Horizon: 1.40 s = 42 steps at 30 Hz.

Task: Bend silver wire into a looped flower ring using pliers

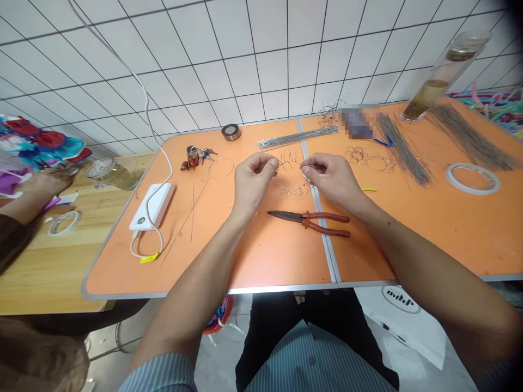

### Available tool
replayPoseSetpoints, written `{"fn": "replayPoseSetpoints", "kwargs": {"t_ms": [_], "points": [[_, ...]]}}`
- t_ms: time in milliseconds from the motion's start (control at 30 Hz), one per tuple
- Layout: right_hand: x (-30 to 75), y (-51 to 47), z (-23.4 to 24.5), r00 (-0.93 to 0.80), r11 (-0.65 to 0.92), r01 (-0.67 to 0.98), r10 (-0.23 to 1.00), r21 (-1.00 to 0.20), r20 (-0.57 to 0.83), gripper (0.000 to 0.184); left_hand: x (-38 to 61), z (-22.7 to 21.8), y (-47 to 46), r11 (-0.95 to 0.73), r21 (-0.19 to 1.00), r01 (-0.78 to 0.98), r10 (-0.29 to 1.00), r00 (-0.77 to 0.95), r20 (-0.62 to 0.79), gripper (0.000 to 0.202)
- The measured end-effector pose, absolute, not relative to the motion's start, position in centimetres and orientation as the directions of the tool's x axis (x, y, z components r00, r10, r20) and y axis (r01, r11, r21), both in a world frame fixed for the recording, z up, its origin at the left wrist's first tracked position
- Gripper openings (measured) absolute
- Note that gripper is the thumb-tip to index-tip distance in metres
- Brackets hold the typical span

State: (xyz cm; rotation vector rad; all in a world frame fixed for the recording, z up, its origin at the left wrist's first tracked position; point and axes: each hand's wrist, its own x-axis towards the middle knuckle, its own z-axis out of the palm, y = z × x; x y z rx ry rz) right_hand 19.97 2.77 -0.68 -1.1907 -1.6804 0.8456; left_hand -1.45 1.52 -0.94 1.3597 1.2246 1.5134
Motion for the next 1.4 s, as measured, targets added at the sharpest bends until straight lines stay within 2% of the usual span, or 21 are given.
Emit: {"fn": "replayPoseSetpoints", "kwargs": {"t_ms": [133, 233, 367, 533, 767, 1067, 1400], "points": [[19.8, 2.4, 0.2, -0.216, 0.223, 0.160, 0.959, -0.962, 0.186, 0.006, -1.9, -0.6, 1.5, -0.099, 0.994, -0.049, 0.979, -0.184, 0.088, 0.028], [19.8, 2.3, 0.6, -0.206, 0.186, 0.140, 0.966, -0.972, 0.155, 0.005, -2.2, -0.6, 1.7, -0.033, 0.989, -0.144, 0.984, -0.177, 0.007, 0.031], [20.0, 2.6, 0.2, -0.130, 0.209, 0.238, 0.975, -0.949, 0.182, 0.005, -2.1, -0.5, 1.8, -0.085, 0.985, -0.151, 0.989, -0.130, 0.066, 0.037], [20.1, 2.9, -0.2, -0.151, 0.196, 0.191, 0.974, -0.962, 0.168, 0.004, -2.1, -0.6, 1.6, -0.103, 0.984, -0.144, 0.988, -0.131, 0.084, 0.030], [20.0, 2.7, 0.0, -0.152, 0.174, 0.181, 0.977, -0.968, 0.148, 0.004, -2.0, 0.1, 1.4, -0.075, 0.992, -0.104, 0.995, -0.077, 0.067, 0.032], [19.9, 2.5, 0.2, -0.162, 0.171, 0.150, 0.976, -0.974, 0.146, 0.006, -2.4, 0.6, 1.4, 0.048, 0.976, -0.212, 0.997, 0.075, -0.033, 0.034], [19.8, 2.4, 0.2, -0.240, 0.189, 0.120, 0.958, -0.975, 0.156, 0.004, -2.9, -0.5, 2.2, 0.147, 0.944, -0.296, 0.989, 0.041, -0.142, 0.037]]}}
